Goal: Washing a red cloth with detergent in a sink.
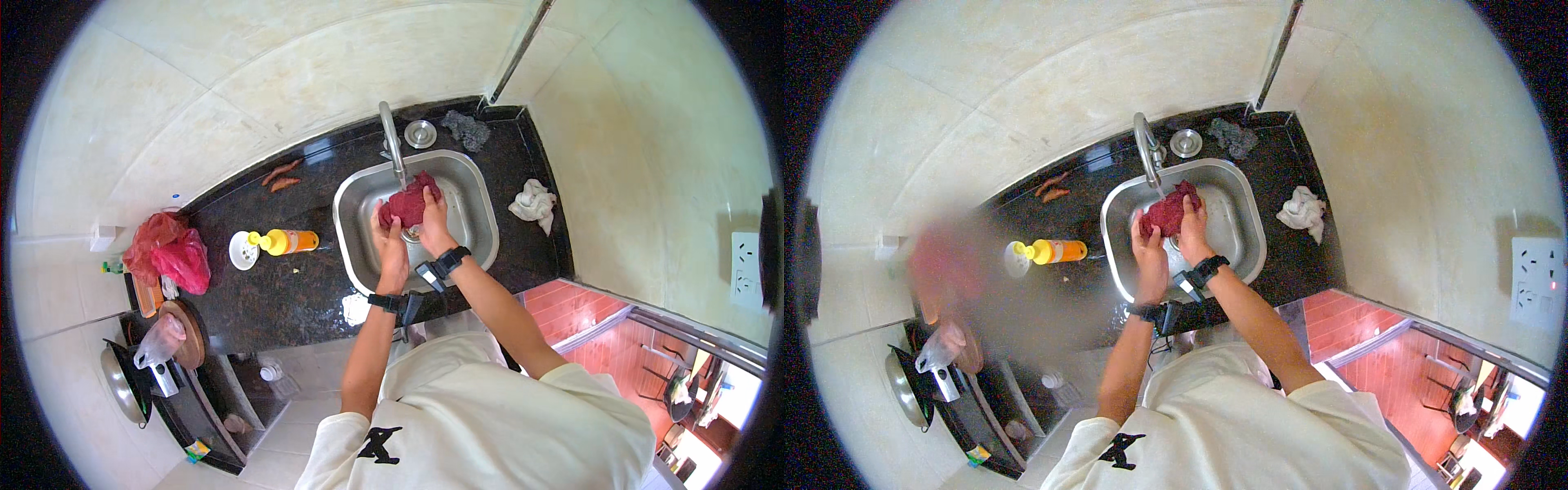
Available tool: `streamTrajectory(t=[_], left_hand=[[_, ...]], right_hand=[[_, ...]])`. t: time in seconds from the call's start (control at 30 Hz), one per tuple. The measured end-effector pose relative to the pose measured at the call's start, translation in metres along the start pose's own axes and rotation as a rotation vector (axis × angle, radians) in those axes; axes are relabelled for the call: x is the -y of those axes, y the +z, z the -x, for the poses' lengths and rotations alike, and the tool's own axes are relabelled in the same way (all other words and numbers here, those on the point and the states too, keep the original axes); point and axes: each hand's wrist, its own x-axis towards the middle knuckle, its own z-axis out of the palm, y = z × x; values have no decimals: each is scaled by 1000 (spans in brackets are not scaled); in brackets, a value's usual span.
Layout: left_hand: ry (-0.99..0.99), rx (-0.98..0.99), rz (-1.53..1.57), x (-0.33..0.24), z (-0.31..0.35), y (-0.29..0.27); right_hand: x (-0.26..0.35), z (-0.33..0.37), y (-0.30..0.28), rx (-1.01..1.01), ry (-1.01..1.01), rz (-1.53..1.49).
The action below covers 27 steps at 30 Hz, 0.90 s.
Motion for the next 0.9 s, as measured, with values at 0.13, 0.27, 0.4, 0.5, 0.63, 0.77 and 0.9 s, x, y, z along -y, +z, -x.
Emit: streamTrajectory(t=[0.13, 0.27, 0.4, 0.5, 0.63, 0.77, 0.9], left_hand=[[62, 30, -163, -14, 5, 33], [-14, 19, -203, -9, -3, 26], [-70, 143, -365, -14, -7, 25], [-83, 217, -367, 1, -21, 6], [-19, 252, -510, -6, -25, 17], [-75, 233, -540, -2, -37, 23], [105, 276, -620, -1, -34, 12]], right_hand=[[-10, -5, -12, 53, -237, 137], [-8, 11, 4, 54, -130, 196], [11, 16, 4, 152, 48, 228], [12, 14, 4, 198, 237, 181], [6, 5, -4, 212, 236, 136], [2, -16, -23, 182, 390, -157], [13, -5, -11, 156, 490, -318]])
